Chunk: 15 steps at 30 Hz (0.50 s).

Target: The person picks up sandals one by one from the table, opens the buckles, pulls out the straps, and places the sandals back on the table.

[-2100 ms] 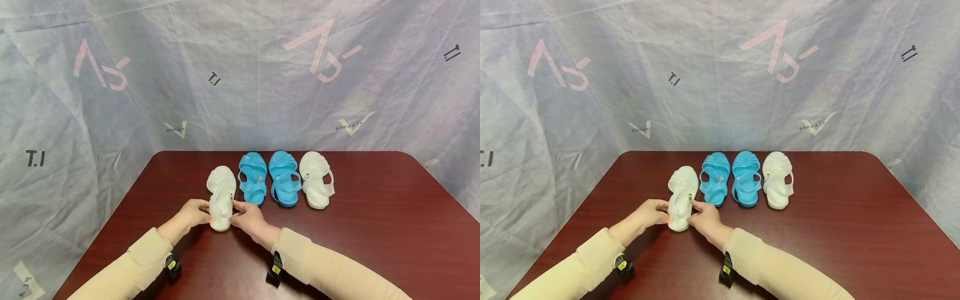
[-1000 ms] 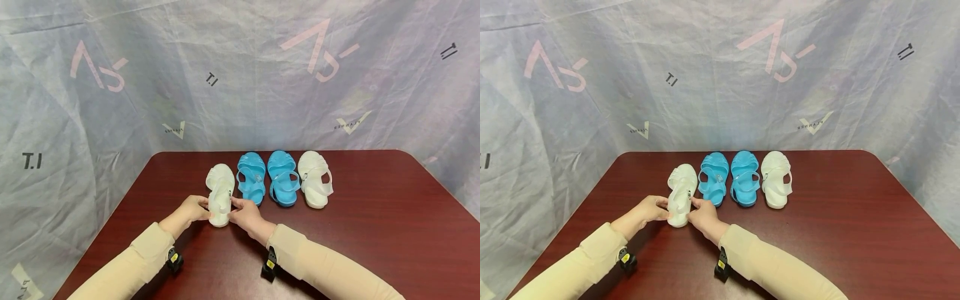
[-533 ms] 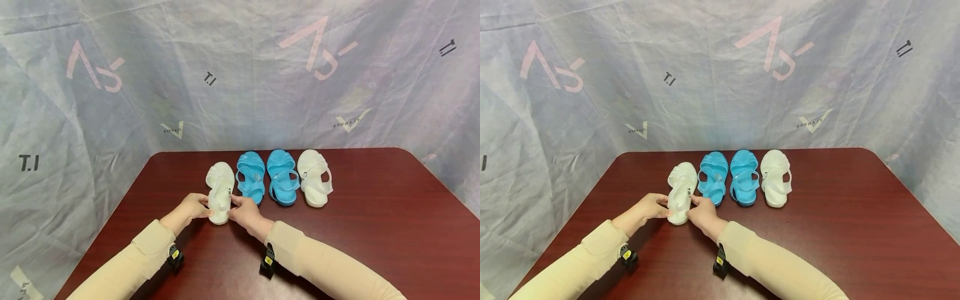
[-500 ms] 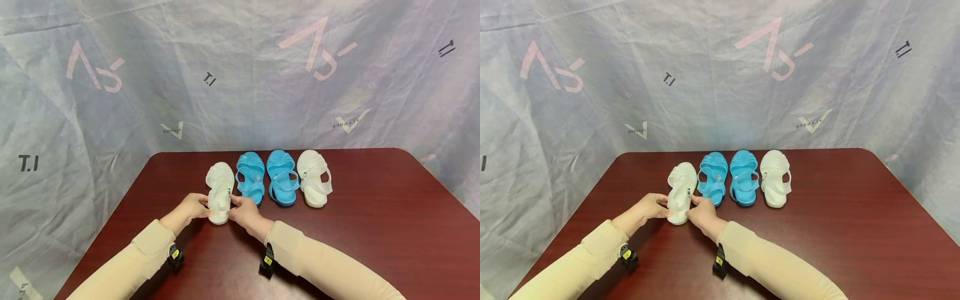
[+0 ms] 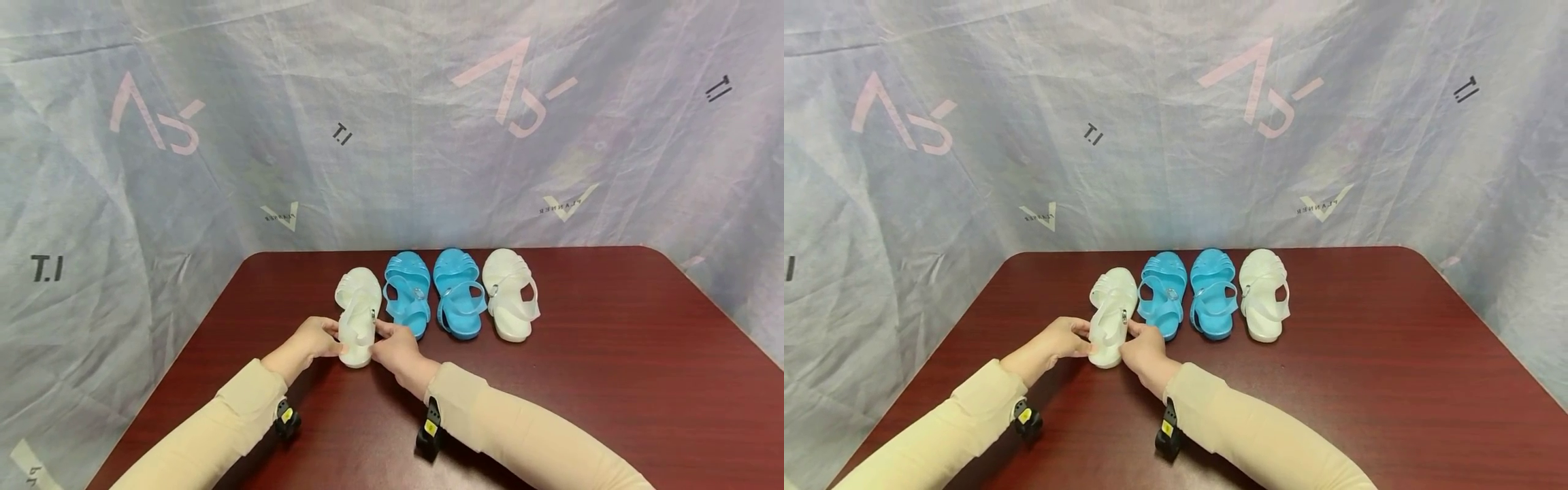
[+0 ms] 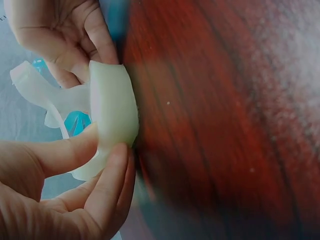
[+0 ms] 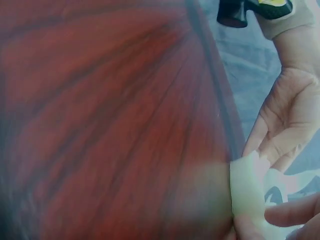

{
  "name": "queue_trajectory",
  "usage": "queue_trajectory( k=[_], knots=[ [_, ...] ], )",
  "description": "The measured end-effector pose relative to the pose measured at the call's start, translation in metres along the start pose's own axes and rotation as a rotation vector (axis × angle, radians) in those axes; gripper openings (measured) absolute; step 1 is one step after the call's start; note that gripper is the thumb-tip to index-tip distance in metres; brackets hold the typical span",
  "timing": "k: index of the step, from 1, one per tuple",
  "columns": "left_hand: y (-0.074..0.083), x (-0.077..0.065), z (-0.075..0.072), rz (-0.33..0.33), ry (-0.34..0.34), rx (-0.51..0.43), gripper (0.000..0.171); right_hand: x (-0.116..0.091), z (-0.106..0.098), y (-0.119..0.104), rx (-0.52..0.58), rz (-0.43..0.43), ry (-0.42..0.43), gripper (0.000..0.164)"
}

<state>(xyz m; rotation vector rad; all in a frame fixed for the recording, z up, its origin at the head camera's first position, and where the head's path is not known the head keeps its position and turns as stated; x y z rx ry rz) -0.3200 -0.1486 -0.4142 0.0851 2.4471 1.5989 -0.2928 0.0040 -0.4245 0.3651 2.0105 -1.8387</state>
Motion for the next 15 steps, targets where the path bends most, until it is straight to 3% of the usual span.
queue_trajectory(
  k=[4, 11, 15],
  knots=[
    [-0.002, -0.001, -0.001, 0.000, 0.003, 0.003, 0.051, -0.003, 0.001, 0.002, 0.009, -0.018, 0.033, 0.064],
    [0.001, -0.011, -0.002, 0.020, 0.074, 0.095, 0.036, -0.018, 0.001, 0.007, -0.108, -0.088, 0.123, 0.052],
    [0.003, -0.018, -0.002, 0.025, 0.109, 0.111, 0.034, -0.025, -0.002, 0.008, -0.113, -0.103, 0.174, 0.047]
  ],
)
Point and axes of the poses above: each hand's wrist, its own x-axis towards the middle knuckle, its own z-axis out of the palm, y = z × x, the point moved 8 cm from there along x, towards the middle knuckle, and after that the axes turned 13 degrees about z, right-handed, at the moved point
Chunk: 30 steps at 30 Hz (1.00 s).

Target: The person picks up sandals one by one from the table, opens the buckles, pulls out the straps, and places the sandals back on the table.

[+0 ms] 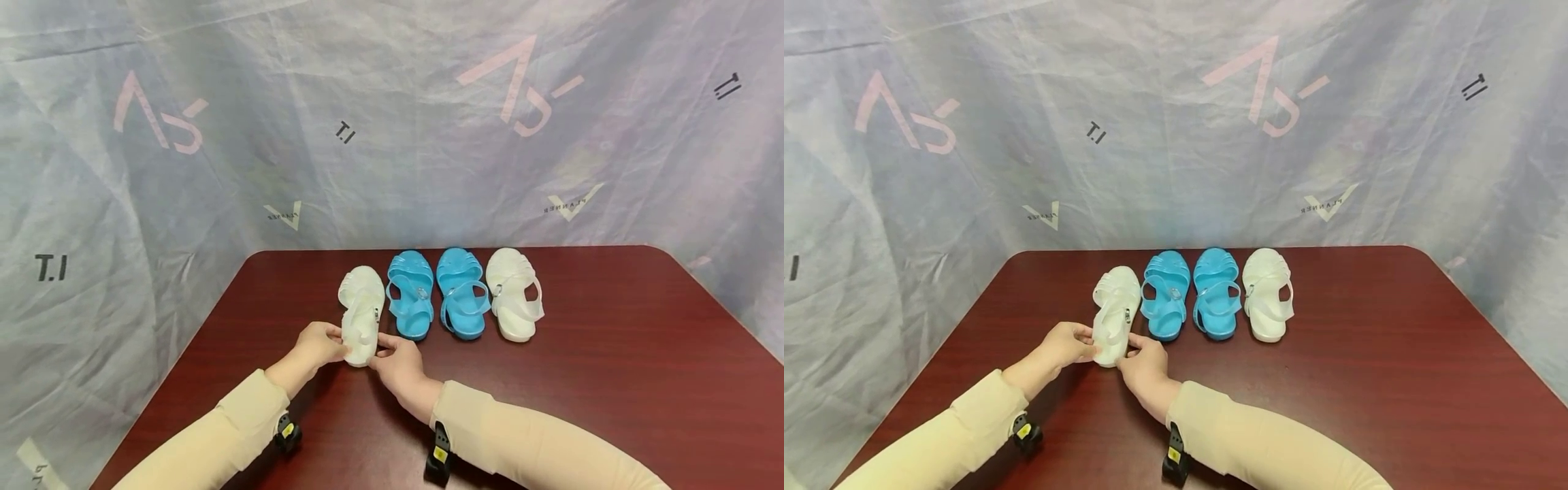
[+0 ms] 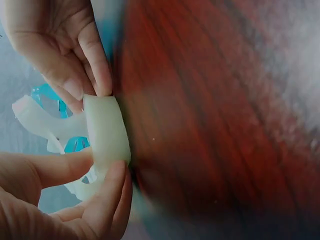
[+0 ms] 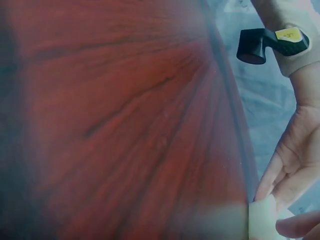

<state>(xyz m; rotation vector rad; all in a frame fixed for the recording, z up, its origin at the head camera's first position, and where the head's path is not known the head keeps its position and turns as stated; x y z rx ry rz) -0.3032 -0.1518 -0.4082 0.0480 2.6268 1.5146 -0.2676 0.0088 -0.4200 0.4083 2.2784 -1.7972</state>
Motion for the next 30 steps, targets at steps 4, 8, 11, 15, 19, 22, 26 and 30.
queue_trajectory(
  k=[4, 8, 11, 15, 19, 22, 26, 30],
  knots=[
    [0.001, -0.004, 0.000, -0.008, 0.012, 0.026, 0.035, -0.002, -0.002, -0.002, 0.007, -0.017, 0.033, 0.042],
    [0.005, -0.007, 0.000, 0.004, 0.009, 0.069, 0.035, -0.002, -0.003, -0.003, -0.002, -0.018, 0.067, 0.041],
    [0.008, -0.006, 0.001, 0.016, 0.009, 0.086, 0.035, -0.001, -0.003, -0.003, 0.002, -0.014, 0.078, 0.041],
    [0.007, -0.002, 0.000, 0.017, 0.021, 0.096, 0.035, 0.003, -0.002, -0.004, 0.022, 0.002, 0.088, 0.043],
    [0.003, 0.002, 0.001, 0.000, 0.028, 0.066, 0.034, 0.008, -0.001, -0.003, 0.031, 0.014, 0.107, 0.044],
    [0.003, 0.004, 0.001, 0.005, 0.026, 0.086, 0.034, 0.009, 0.000, -0.002, 0.036, 0.025, 0.113, 0.043],
    [0.004, 0.009, 0.000, 0.012, 0.022, 0.128, 0.034, 0.011, 0.001, -0.003, 0.046, 0.044, 0.109, 0.044],
    [0.008, 0.012, -0.002, 0.011, 0.019, 0.158, 0.034, 0.014, 0.001, -0.004, 0.053, 0.053, 0.112, 0.045]
  ],
)
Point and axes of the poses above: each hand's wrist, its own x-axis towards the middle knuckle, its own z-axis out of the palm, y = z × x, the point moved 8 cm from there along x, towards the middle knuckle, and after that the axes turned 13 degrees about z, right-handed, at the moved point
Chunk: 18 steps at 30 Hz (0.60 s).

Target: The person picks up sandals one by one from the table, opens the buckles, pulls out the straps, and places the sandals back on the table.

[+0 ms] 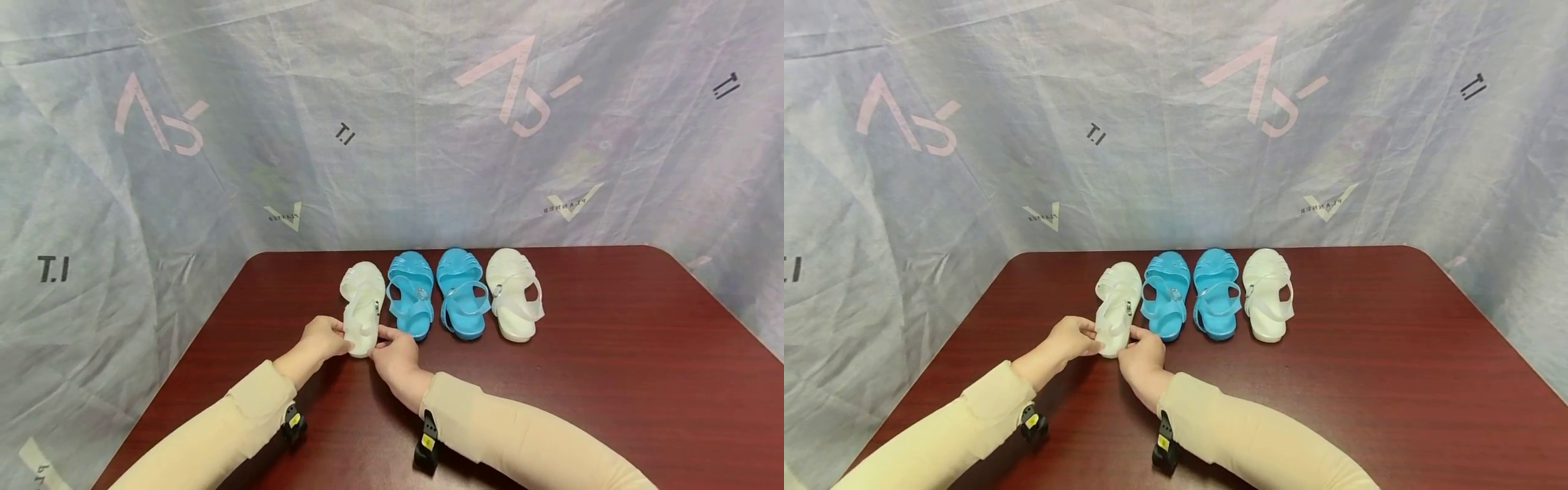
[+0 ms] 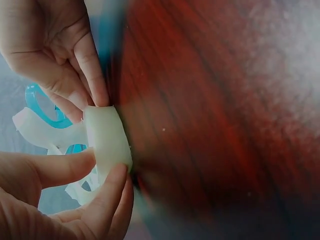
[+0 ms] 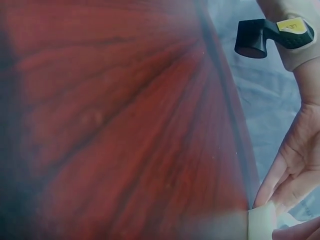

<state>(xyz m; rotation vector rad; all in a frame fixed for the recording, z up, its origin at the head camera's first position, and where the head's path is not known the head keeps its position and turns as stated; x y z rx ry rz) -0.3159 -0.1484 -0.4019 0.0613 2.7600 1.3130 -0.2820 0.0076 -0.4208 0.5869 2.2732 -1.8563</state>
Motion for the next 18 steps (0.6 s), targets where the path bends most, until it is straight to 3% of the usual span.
queue_trajectory(
  k=[18],
  knots=[
    [0.001, 0.015, -0.003, 0.000, 0.006, 0.103, 0.029, 0.008, 0.005, -0.006, -0.027, -0.011, -0.001, 0.049]
  ],
)
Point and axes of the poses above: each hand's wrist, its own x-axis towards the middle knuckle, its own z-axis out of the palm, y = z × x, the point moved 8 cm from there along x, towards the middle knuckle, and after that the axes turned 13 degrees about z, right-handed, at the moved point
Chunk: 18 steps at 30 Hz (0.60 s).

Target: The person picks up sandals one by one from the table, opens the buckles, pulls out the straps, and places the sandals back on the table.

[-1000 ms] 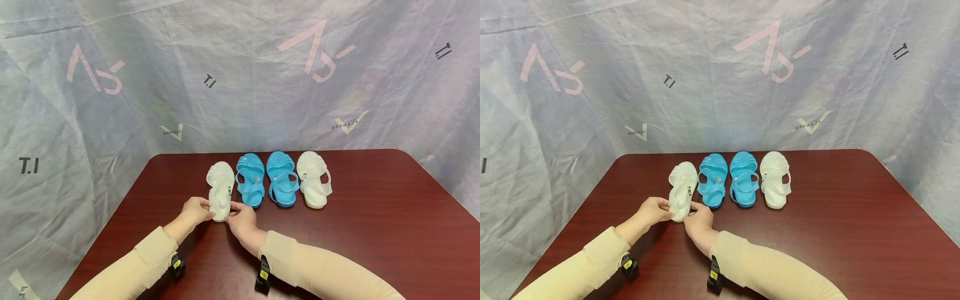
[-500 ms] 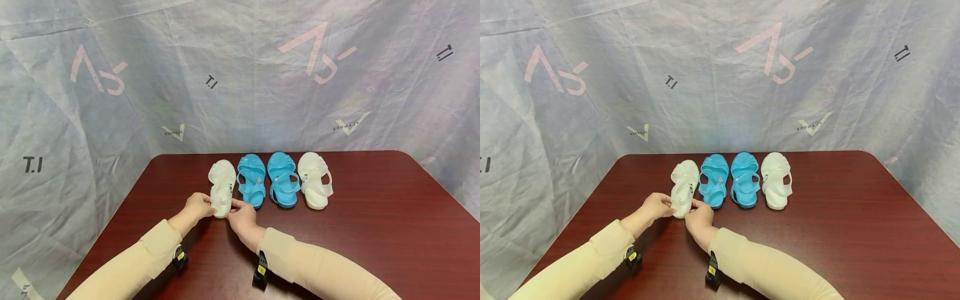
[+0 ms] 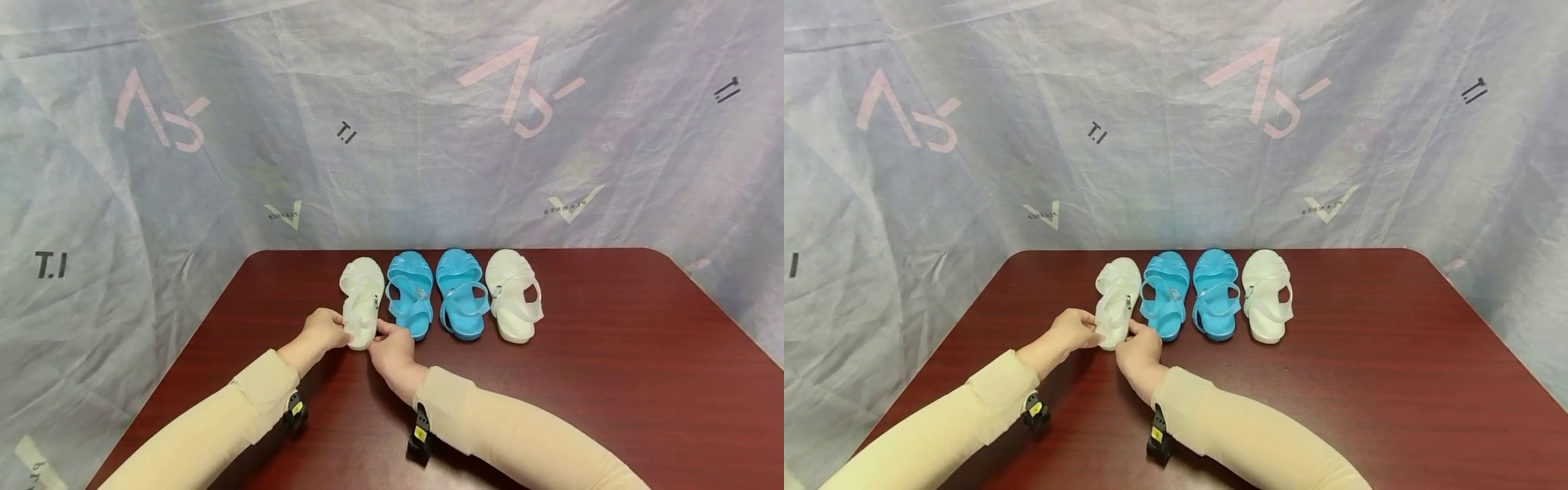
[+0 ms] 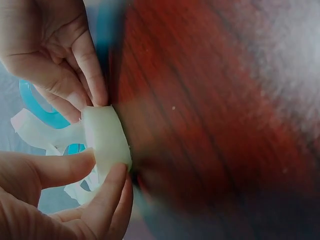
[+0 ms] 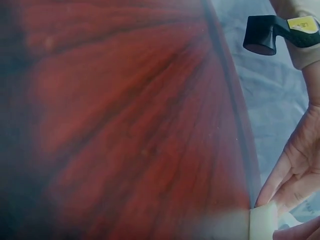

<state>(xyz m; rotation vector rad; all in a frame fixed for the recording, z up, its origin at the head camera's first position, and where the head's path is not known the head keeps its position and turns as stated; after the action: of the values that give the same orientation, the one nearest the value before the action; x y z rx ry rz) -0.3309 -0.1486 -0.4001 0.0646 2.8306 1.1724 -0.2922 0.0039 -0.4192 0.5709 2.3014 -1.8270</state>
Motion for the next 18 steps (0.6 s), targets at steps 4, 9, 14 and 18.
queue_trajectory(
  k=[4, 9, 14, 18],
  knots=[
    [0.0024, 0.0034, -0.0003, 0.009, -0.009, 0.019, 0.029, 0.0030, 0.0005, -0.0006, 0.002, 0.002, -0.008, 0.050],
    [0.0041, 0.0054, -0.0011, 0.012, -0.019, 0.032, 0.030, 0.0047, 0.0014, -0.0032, -0.006, -0.010, 0.007, 0.049],
    [0.0046, 0.0072, -0.0009, 0.008, -0.022, 0.047, 0.030, 0.0056, 0.0029, -0.0052, -0.003, -0.020, 0.026, 0.046],
    [0.0058, 0.0090, -0.0026, 0.008, -0.014, 0.061, 0.030, 0.0065, 0.0053, -0.0065, -0.005, -0.034, 0.044, 0.045]
  ],
)
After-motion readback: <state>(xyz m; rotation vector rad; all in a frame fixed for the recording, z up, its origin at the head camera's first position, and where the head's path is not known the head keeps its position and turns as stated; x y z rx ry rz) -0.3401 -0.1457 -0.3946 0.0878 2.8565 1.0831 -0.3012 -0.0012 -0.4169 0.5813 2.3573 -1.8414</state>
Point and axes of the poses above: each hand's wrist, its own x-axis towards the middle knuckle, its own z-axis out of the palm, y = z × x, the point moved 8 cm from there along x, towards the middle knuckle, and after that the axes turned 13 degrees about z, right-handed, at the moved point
